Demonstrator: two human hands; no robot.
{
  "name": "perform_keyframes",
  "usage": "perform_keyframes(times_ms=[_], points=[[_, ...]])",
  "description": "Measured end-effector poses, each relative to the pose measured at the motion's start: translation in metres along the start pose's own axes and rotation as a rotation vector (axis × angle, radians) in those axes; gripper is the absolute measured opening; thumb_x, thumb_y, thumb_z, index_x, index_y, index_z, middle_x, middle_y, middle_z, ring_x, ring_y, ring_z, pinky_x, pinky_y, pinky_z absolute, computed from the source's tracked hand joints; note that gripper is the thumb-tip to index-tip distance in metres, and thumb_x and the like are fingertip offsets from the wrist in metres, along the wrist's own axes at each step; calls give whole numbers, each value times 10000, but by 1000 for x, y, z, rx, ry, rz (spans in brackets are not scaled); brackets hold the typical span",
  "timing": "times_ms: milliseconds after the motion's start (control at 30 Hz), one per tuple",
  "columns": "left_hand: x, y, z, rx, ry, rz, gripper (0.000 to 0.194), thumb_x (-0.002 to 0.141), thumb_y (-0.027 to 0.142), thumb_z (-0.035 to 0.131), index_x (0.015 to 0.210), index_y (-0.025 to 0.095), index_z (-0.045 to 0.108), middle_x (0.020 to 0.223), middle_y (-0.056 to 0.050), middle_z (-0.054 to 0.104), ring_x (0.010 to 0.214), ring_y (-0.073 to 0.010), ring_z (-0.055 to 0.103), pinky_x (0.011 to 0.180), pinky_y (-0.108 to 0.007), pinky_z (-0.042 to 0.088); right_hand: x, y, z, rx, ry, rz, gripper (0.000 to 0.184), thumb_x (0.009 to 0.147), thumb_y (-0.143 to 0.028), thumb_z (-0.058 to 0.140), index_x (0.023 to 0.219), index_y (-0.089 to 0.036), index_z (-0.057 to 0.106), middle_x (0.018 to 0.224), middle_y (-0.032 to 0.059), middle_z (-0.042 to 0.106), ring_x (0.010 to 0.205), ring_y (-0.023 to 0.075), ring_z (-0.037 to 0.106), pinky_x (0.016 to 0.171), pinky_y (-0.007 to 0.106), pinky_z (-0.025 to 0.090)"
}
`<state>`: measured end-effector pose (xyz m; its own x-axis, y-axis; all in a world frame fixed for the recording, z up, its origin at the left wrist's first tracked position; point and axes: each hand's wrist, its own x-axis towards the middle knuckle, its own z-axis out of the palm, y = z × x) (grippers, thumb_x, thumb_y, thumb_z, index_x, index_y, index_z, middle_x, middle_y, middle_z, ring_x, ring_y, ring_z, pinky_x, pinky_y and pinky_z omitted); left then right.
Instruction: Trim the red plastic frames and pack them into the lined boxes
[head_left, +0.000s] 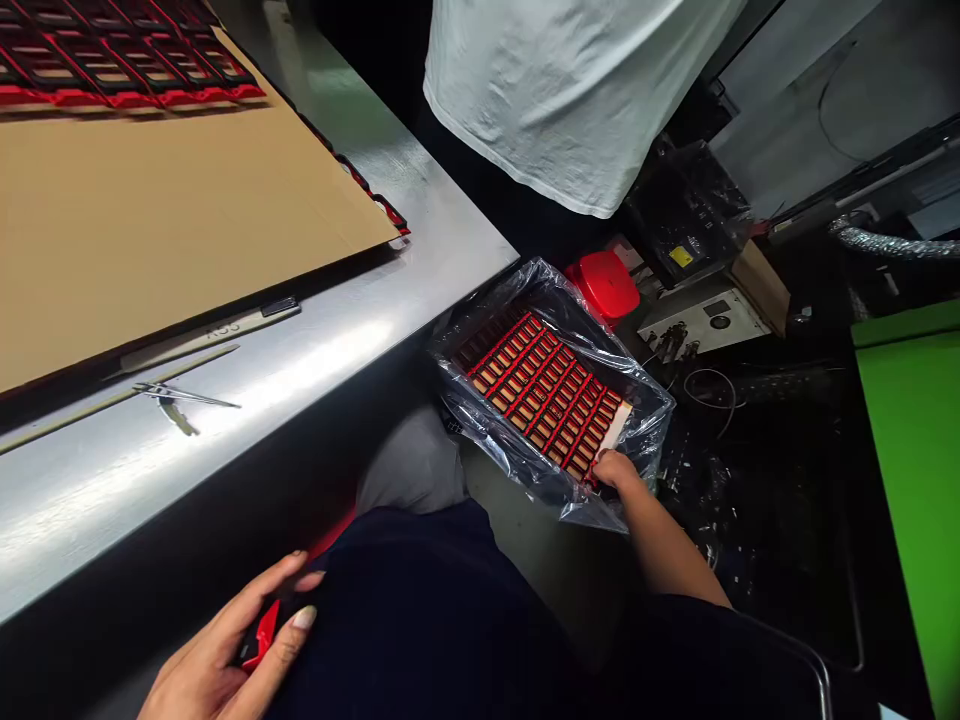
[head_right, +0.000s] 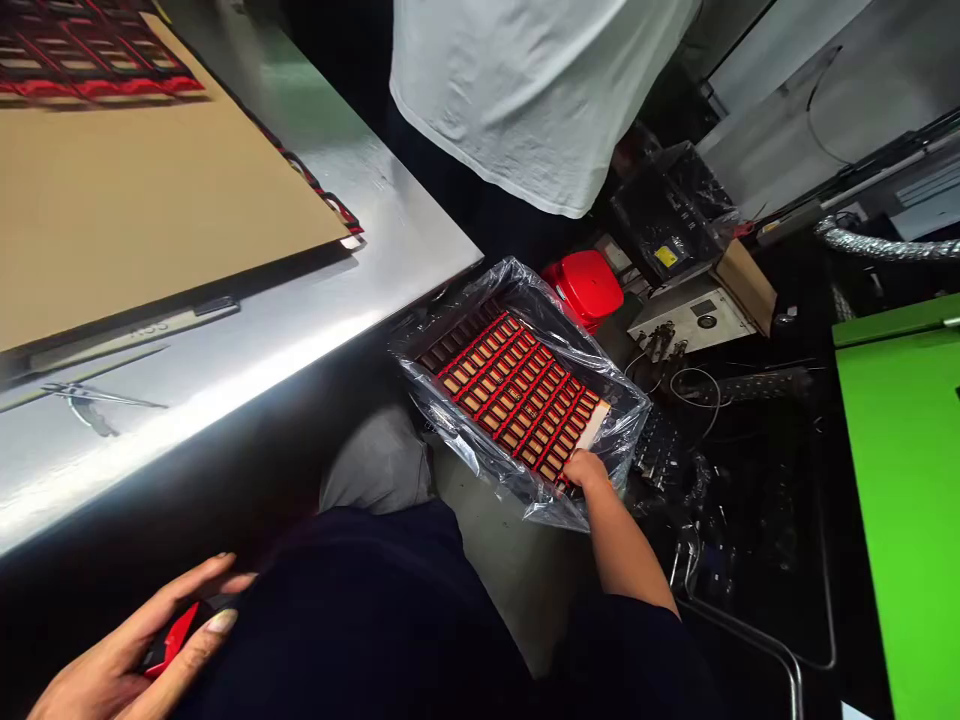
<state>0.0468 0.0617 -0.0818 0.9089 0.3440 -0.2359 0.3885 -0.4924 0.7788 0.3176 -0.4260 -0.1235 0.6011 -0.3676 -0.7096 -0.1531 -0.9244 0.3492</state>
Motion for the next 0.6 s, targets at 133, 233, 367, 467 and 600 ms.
perform_keyframes(times_ms=[133,233,367,467,600], points=[[3,-16,-6,-149,-125,-47,535,807,568,686,1308,409,591,1051,56,809,899,-215,786,676,-196,634,1,0,5,-83,-80,-80,321,969,-329,653,1255,-187,615,1277,91,629,1092,246,652,902,438,572],[2,-7,-8,-152,-86,-86,514,787,598,690,1268,435,617,1029,67,811,902,-242,782,735,-266,650,0,-1,4,-123,-103,-84,319,966,-328,658,1246,-180,618,1260,90,637,1079,243,658,892,434,575],[0,16,-7,-145,-50,-189,479,808,632,642,1258,469,610,1048,77,805,973,-278,760,809,-345,649,0,1,-5,-160,-75,-31,323,965,-331,660,1248,-181,618,1263,90,635,1082,244,657,893,434,574],[0,26,-6,-169,-41,-190,510,800,663,630,1256,436,621,1040,43,807,961,-284,756,655,-286,638,0,1,-11,-181,-29,13,346,969,-336,653,1265,-163,606,1282,105,625,1096,253,650,912,456,568],[-2,27,-6,-173,-19,-213,518,793,678,629,1250,436,623,1025,55,805,949,-266,751,680,-274,631,-3,-3,-13,-177,-6,28,336,968,-334,655,1254,-163,613,1273,102,631,1091,250,653,911,455,569]])
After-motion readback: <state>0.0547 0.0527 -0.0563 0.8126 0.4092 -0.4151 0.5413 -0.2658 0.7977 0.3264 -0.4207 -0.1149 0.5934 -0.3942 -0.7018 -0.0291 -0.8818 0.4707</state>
